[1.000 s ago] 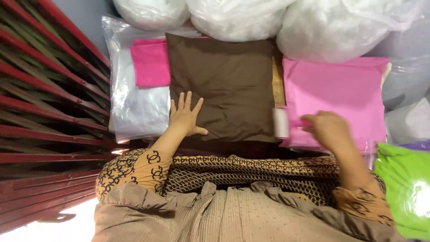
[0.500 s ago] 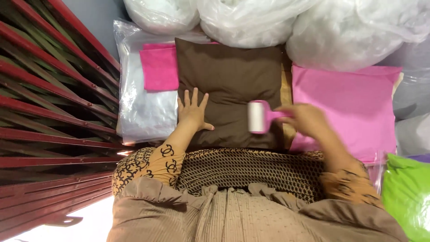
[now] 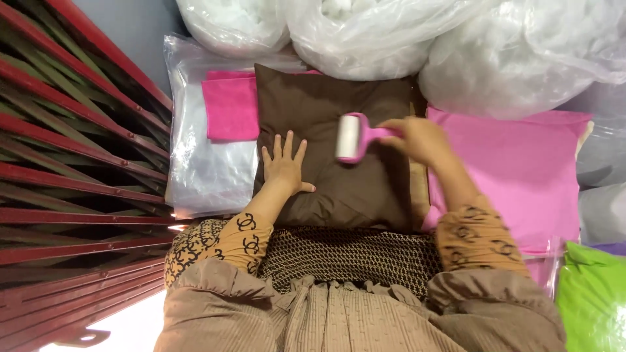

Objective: The person cleans a brown pillow using a lint roller and then wipes the interior of a large plastic bag with a pink cloth.

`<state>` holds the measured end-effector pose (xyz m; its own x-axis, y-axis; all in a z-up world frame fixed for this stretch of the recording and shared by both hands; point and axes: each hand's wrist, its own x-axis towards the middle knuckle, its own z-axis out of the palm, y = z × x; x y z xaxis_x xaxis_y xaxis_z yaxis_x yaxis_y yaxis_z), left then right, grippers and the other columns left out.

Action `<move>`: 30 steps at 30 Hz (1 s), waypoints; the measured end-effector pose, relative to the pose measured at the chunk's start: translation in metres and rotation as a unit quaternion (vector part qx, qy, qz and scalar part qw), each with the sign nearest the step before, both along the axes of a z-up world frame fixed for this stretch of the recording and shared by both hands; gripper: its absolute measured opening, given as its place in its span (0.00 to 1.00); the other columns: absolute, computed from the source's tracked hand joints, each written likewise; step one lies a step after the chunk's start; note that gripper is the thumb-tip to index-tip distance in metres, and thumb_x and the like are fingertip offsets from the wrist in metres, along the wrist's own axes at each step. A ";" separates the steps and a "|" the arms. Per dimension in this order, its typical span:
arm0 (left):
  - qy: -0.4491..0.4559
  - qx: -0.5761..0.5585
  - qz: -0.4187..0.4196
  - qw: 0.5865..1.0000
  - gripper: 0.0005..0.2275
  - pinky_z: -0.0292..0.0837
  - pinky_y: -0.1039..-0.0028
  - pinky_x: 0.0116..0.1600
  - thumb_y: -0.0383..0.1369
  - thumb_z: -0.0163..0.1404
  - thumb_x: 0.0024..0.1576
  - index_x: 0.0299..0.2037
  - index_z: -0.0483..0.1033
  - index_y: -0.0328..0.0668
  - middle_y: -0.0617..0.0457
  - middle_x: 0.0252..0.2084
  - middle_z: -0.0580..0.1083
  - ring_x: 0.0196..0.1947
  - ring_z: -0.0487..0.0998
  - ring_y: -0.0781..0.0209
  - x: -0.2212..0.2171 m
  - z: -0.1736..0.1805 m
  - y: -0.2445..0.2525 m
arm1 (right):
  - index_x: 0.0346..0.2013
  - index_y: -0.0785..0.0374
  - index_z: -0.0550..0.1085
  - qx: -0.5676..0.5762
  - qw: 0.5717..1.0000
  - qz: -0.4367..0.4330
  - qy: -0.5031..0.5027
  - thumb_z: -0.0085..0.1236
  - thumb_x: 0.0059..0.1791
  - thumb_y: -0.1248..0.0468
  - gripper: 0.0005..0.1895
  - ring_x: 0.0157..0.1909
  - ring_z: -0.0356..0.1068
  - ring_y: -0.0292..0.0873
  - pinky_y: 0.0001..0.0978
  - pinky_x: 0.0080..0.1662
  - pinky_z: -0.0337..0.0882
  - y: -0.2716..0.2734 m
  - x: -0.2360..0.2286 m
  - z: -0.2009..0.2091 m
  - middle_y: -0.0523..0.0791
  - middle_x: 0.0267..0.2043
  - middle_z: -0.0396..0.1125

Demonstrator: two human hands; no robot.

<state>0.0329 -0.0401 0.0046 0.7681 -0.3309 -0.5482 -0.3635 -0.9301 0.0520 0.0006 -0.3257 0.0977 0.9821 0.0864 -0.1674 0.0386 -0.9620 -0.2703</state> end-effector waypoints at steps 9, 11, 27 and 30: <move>0.019 0.080 -0.026 0.996 0.56 0.28 0.44 0.75 0.69 0.49 0.50 0.76 0.21 0.57 0.47 0.78 0.19 0.77 0.20 0.40 0.001 0.005 -0.005 | 0.59 0.41 0.76 -0.059 0.992 -0.099 0.061 0.49 0.53 0.44 0.22 0.52 0.73 0.49 0.43 0.46 0.69 -0.029 -0.038 0.082 0.39 0.56 0.74; 0.013 0.053 -0.018 0.998 0.54 0.27 0.41 0.75 0.65 0.53 0.50 0.77 0.26 0.56 0.45 0.79 0.22 0.78 0.22 0.39 -0.002 0.003 -0.005 | 0.57 0.45 0.77 -0.005 0.999 -0.045 0.019 0.55 0.51 0.48 0.21 0.51 0.73 0.55 0.49 0.51 0.69 0.011 -0.033 0.064 0.47 0.50 0.75; -0.127 -0.105 0.079 0.983 0.36 0.41 0.39 0.72 0.56 0.53 0.56 0.71 0.61 0.47 0.39 0.75 0.54 0.74 0.55 0.40 0.011 0.028 0.026 | 0.58 0.58 0.75 0.271 0.933 -0.232 -0.054 0.60 0.52 0.55 0.21 0.61 0.66 0.60 0.52 0.60 0.64 -0.072 -0.069 -0.005 0.56 0.57 0.70; -0.171 -0.099 0.165 0.966 0.28 0.68 0.44 0.53 0.54 0.55 0.56 0.55 0.75 0.35 0.36 0.51 0.74 0.50 0.78 0.35 0.028 -0.003 0.049 | 0.56 0.57 0.75 0.385 0.882 -0.271 -0.030 0.62 0.50 0.55 0.21 0.50 0.68 0.47 0.39 0.49 0.74 -0.034 -0.050 -0.044 0.49 0.53 0.69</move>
